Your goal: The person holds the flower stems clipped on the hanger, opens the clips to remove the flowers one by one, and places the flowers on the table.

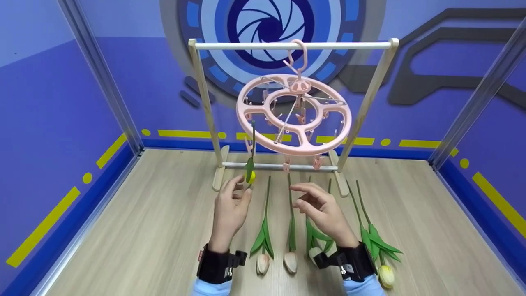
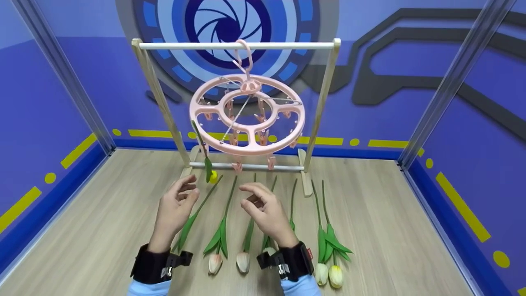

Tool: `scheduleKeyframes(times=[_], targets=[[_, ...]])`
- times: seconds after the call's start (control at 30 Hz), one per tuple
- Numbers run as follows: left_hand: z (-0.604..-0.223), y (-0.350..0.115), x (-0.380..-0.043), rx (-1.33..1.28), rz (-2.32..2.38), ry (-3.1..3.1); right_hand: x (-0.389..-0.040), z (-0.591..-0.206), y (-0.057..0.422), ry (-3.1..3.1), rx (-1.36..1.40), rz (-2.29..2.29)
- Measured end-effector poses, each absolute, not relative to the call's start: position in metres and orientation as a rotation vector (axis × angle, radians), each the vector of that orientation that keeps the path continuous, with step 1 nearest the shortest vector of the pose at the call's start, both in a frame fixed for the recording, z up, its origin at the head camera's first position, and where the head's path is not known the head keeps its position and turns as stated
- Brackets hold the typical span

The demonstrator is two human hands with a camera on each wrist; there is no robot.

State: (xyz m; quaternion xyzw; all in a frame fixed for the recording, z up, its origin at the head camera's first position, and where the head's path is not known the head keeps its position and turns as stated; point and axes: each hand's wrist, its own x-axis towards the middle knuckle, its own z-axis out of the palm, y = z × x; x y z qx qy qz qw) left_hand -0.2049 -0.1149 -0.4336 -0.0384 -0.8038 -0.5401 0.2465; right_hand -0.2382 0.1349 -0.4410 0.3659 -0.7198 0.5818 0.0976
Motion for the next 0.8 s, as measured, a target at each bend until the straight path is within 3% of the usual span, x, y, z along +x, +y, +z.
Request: scheduleKeyframes(times=[0.8], targets=[[-0.415, -0.099, -0.263, -0.041, -1.46, -2.122, -0.243, -0.439, 0.132, -2.053, 0.98, 1.783]])
